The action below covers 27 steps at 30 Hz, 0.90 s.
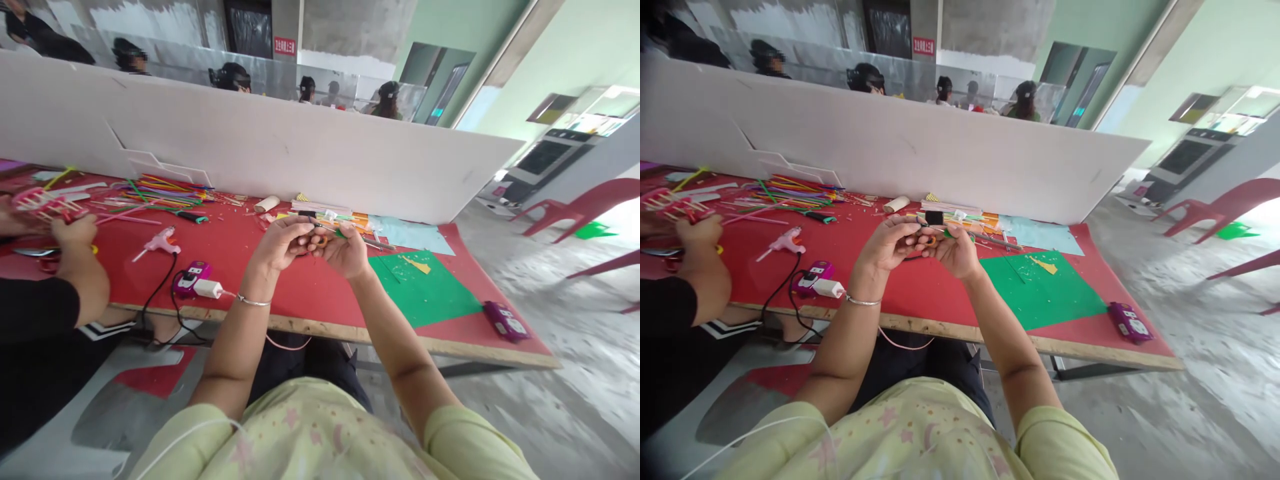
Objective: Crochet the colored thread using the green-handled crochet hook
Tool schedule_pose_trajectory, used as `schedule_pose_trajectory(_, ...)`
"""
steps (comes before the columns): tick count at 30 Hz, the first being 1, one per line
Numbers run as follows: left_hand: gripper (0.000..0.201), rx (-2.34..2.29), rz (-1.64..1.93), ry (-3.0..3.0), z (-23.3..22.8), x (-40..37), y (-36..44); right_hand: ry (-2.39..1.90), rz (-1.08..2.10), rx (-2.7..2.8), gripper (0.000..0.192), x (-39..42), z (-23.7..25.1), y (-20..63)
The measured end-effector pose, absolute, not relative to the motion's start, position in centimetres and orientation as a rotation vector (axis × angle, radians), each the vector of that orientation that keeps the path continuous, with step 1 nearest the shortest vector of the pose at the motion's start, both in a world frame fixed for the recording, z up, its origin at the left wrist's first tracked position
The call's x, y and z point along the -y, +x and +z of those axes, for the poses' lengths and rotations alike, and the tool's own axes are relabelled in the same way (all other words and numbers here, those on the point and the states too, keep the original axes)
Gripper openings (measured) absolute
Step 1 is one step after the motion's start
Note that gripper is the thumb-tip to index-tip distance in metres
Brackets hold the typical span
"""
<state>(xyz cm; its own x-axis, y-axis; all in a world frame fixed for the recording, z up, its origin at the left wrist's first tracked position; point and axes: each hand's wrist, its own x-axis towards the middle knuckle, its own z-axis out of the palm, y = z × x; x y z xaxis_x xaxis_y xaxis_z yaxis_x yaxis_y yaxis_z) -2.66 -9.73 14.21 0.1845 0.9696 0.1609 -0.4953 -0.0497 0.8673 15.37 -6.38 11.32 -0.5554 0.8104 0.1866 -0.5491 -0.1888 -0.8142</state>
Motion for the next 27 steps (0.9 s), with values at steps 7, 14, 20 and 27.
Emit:
schedule_pose_trajectory(7,0.025,-0.674,1.382,0.939,12.5,5.8,-1.5,-0.401,1.857,1.001,0.051,2.6,9.6,15.1)
schedule_pose_trajectory(14,0.026,-0.738,1.456,0.822,10.0,2.7,0.3,-0.454,1.9,0.924,0.05,-0.7,7.4,15.6)
schedule_pose_trajectory(20,0.032,-0.772,1.525,0.664,6.7,1.6,1.5,-0.545,1.926,0.907,0.05,-1.6,4.9,16.2)
schedule_pose_trajectory(27,0.029,-0.848,1.508,0.606,4.5,0.7,2.3,-0.576,1.985,0.935,0.05,-2.7,3.2,17.2)
